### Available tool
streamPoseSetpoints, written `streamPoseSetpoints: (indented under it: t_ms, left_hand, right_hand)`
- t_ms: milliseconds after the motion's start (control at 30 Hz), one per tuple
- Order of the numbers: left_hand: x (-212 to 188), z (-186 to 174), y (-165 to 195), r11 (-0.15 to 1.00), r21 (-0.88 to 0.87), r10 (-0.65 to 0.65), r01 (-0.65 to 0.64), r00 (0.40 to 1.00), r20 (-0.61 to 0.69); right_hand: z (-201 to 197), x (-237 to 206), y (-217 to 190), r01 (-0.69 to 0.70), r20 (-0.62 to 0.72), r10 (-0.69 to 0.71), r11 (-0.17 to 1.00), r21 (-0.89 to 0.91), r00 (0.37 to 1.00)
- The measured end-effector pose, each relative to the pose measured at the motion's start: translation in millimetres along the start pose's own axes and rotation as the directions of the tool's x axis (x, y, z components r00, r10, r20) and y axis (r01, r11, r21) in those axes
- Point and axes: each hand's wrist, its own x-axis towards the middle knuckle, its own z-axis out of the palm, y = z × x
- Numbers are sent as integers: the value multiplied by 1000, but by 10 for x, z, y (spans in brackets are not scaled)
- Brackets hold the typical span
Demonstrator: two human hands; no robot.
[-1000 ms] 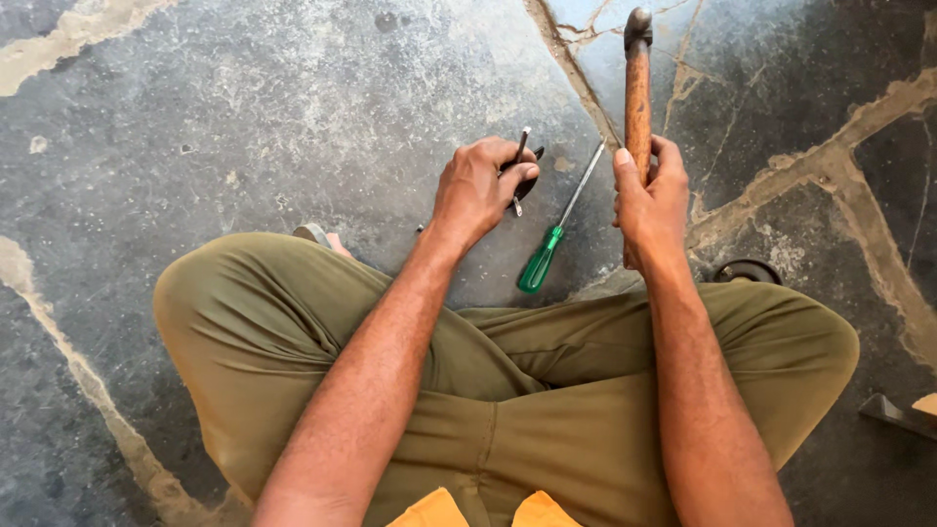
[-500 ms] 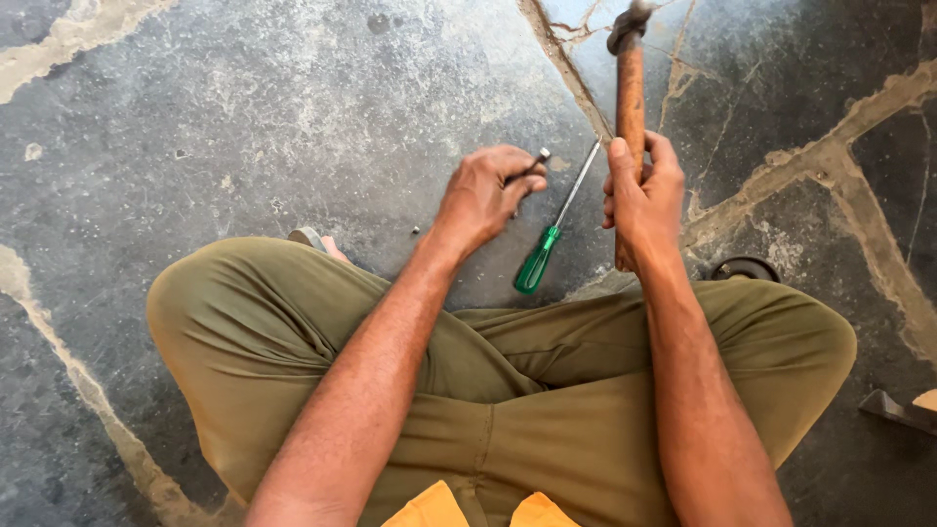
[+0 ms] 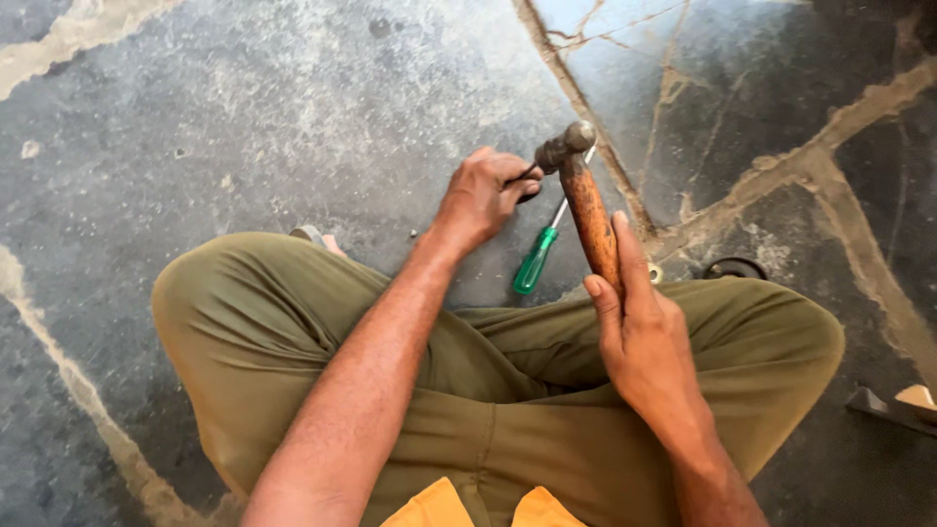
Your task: The person sits on a stone floor and uses a hammer and screwdriver to repeatedly strike and adjust a small black circular mechanical part. The person alternates between hammering the part and using the screwdriver to manipulate internal components.
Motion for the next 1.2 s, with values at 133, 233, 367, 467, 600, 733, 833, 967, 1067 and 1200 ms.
streamPoseSetpoints:
  t_ms: [133, 233, 367, 467, 600, 733, 833, 967, 1067, 1200]
  left_hand:
    - [-32, -9, -4, 999, -23, -43, 43, 999, 23]
    - [-41, -18, -22, 997, -48, -64, 63, 998, -1]
    - [-32, -43, -22, 999, -34, -33, 33, 999, -6]
    - [-37, -64, -8, 1000, 8, -16, 16, 1000, -17]
    - [-58, -66, -1, 996, 54, 71, -71, 997, -3]
    - [-59, -46, 11, 999, -16, 48, -49, 998, -35]
    - [-41, -69, 24, 997, 0, 78, -78, 996, -41]
    - [-45, -95, 28, 998, -11, 58, -59, 996, -72]
    - [-54, -66, 8, 1000, -23, -14, 13, 998, -58]
    - [-41, -15, -38, 999, 32, -23, 23, 1000, -3]
  right_hand:
    - [-257, -11, -185, -214, 33, 212, 973, 90, 977]
    - [-481, -98, -323, -90, -116, 117, 973, 213, 986]
    - [-321, -50, -282, 2, -226, 30, 990, 142, 974]
    - [-93, 68, -126, 118, 20, -120, 990, 75, 993]
    - [-158, 60, -65, -105, 110, 91, 987, 123, 990]
    - [-467, -41, -234, 35, -107, -13, 977, 211, 994]
    - [-556, -94, -353, 122, -226, -58, 951, 283, 972]
    - [-438, -77, -311, 52, -163, -18, 978, 201, 986]
    - [-267, -44, -205, 67, -113, -58, 994, 80, 992]
    - [-76, 62, -125, 60, 1, -60, 997, 52, 998]
